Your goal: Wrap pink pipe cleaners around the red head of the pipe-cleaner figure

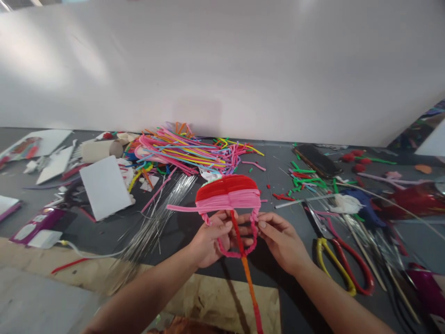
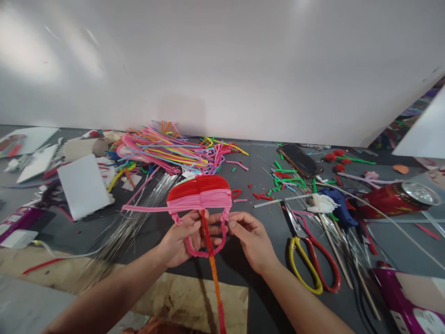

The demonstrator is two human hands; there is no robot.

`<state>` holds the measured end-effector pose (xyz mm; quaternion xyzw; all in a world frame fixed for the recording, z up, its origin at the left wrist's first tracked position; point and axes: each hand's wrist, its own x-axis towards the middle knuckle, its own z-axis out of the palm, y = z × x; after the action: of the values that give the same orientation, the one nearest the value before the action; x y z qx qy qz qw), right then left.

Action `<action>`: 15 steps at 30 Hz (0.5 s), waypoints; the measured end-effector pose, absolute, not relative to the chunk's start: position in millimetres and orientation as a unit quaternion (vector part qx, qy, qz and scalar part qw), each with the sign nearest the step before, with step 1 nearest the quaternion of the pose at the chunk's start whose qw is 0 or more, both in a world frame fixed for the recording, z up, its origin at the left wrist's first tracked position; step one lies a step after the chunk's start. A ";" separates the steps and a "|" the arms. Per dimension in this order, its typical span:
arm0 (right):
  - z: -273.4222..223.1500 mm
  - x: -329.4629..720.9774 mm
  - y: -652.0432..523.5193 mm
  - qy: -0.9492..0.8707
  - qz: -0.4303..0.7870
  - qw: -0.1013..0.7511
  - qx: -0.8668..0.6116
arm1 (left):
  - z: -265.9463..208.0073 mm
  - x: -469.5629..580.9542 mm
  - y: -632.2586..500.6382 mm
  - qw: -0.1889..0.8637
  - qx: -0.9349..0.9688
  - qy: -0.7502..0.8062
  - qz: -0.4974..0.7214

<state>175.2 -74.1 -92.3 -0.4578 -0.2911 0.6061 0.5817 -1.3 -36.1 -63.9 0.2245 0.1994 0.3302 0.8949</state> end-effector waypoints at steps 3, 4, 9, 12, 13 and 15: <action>-89.0 174.9 -74.7 -0.251 0.665 0.564 -0.422 | -65.6 -2.9 -34.6 0.906 0.212 0.197 0.311; -87.5 175.2 -75.0 -0.245 0.681 0.554 -0.411 | -66.0 -2.9 -34.4 0.908 0.209 0.199 0.304; -86.1 176.7 -74.9 -0.260 0.720 0.512 -0.388 | -66.8 -1.3 -34.6 0.912 0.218 0.202 0.282; -88.0 177.3 -73.5 -0.305 0.688 0.510 -0.418 | -67.5 -0.5 -34.5 0.910 0.232 0.200 0.279; -87.9 177.7 -73.1 -0.329 0.667 0.507 -0.436 | -67.9 -0.4 -34.5 0.907 0.238 0.204 0.281; -85.9 178.9 -72.5 -0.378 0.623 0.491 -0.478 | -68.5 -0.3 -34.7 0.897 0.249 0.221 0.292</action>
<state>178.9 -72.5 -85.9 -0.4778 -0.3780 0.6226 0.4910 -0.3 -34.7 -68.5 0.2486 0.2210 0.2920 0.8967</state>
